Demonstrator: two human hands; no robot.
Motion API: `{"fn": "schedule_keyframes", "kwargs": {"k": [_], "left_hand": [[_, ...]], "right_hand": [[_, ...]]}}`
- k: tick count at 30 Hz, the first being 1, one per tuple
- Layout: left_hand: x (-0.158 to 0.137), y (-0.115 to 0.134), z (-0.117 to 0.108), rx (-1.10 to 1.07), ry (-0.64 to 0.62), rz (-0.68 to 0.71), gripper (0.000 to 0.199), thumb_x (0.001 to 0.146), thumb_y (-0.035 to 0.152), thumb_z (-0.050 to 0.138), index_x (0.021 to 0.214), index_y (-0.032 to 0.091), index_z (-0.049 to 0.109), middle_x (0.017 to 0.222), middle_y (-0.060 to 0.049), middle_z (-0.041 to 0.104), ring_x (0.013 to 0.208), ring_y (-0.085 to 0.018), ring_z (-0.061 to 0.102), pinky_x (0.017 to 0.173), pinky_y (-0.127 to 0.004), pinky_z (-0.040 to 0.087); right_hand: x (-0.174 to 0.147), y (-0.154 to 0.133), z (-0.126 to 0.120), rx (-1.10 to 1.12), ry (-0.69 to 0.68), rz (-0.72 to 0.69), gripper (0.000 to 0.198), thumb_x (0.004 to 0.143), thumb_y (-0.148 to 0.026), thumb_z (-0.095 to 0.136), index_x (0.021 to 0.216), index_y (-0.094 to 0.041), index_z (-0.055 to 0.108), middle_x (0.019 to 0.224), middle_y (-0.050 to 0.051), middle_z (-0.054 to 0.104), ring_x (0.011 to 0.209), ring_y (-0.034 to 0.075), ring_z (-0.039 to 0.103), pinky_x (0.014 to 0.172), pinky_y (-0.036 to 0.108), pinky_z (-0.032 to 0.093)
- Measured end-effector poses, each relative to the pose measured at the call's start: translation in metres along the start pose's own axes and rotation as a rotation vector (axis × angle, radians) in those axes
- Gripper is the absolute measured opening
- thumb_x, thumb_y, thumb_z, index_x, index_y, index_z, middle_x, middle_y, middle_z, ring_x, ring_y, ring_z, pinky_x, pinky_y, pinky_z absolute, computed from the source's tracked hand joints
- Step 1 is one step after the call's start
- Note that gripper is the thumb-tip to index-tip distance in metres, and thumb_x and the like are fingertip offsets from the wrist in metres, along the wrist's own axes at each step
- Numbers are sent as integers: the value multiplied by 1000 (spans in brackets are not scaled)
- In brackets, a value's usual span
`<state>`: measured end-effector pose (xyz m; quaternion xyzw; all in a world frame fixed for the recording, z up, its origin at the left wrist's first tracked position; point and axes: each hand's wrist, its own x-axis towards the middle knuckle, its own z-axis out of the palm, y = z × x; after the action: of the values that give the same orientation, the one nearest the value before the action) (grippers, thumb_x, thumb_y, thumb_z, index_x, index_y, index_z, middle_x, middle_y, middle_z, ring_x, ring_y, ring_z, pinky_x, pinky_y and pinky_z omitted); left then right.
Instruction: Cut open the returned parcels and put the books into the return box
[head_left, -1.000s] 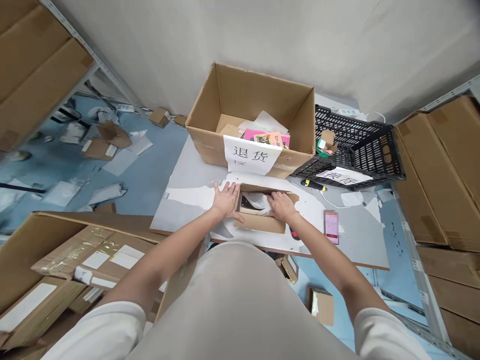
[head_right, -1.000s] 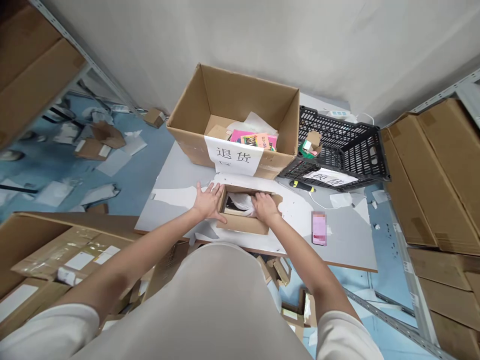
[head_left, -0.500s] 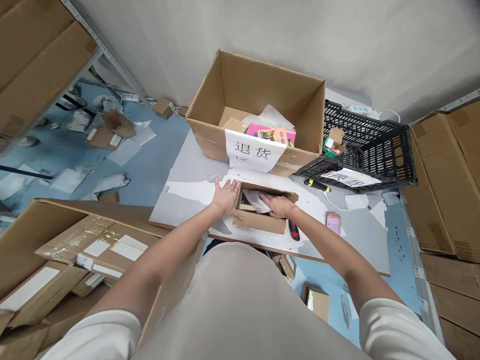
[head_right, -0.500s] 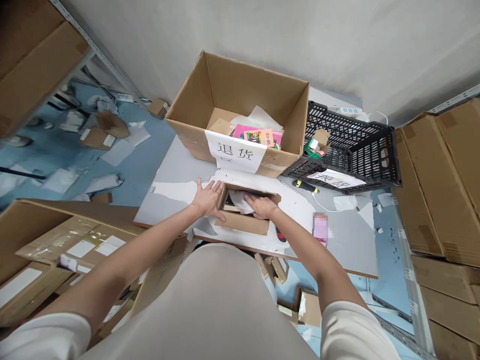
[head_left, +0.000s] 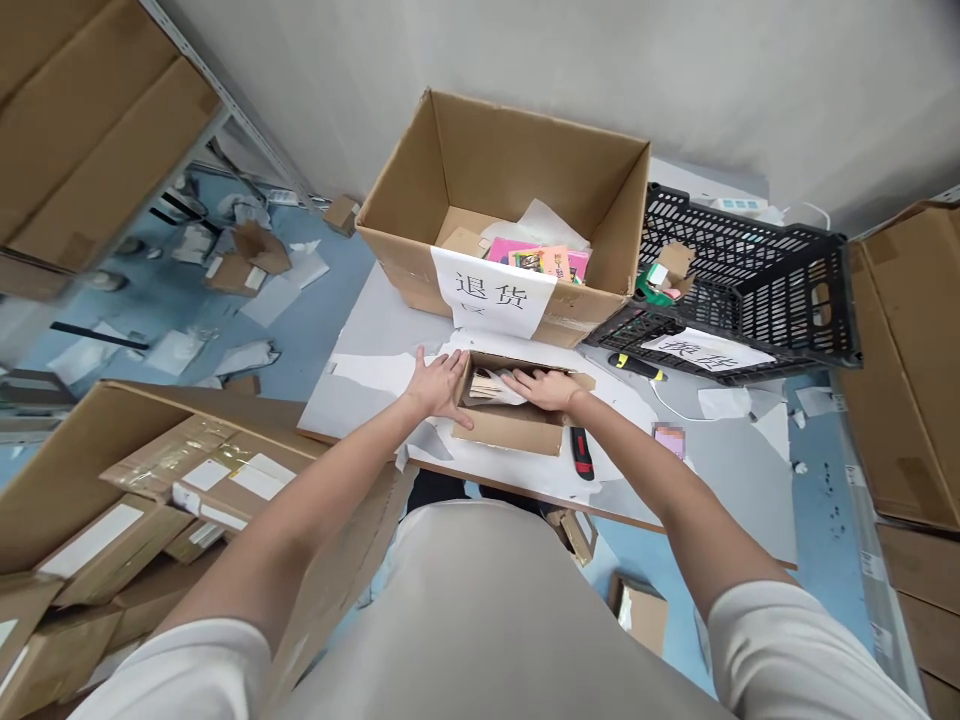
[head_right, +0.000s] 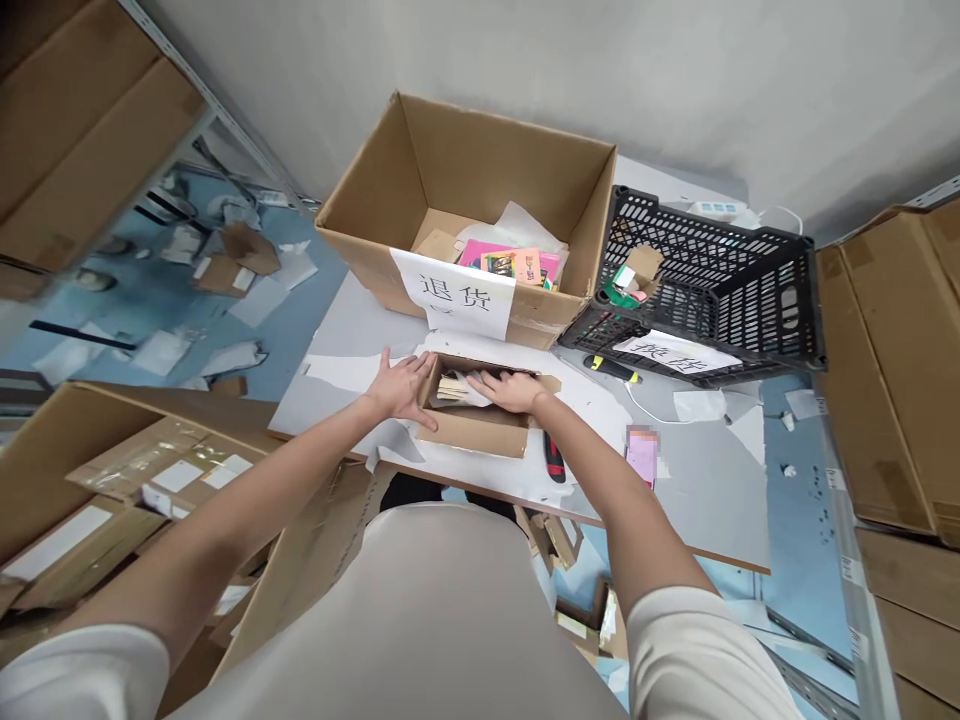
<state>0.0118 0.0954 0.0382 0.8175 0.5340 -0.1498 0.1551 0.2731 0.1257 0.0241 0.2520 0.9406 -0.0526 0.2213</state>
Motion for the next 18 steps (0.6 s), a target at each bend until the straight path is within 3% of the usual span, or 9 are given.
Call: {"fn": "schedule_keyframes", "kwargs": {"k": [2,8,12,18], "left_hand": [[-2,1,-1,0,-8,-6,128,52,80,55,147,10,5,152,-22,15,134,-43,21,103,-65,-8],[-5,3,-4,-30,-7,-22,127,52,78,58,148,11,7,152,-21,14,132,-41,27,103,-65,-11],[-4,2,-6,-55,2,-14,127,51,78,59,148,14,8,152,-21,15,131,-41,28,104,-64,-10],[-12,2,-7,-72,10,-26,131,46,79,61,147,13,11,150,-23,19,131,-45,27,102,-68,-8]], "right_hand": [[1,-5,0,-10,20,-7,57,93,-15,14,147,-29,5,146,18,32,95,29,62,69,41,50],[0,-15,1,87,-6,214,62,90,-11,22,148,-24,6,129,19,50,93,26,64,76,40,50],[-1,-19,-3,110,-41,210,61,89,-10,24,147,-27,16,128,16,52,97,28,64,79,43,49],[-9,-30,-37,180,-21,459,40,86,-7,34,123,-15,48,113,17,63,95,25,65,78,37,49]]}}
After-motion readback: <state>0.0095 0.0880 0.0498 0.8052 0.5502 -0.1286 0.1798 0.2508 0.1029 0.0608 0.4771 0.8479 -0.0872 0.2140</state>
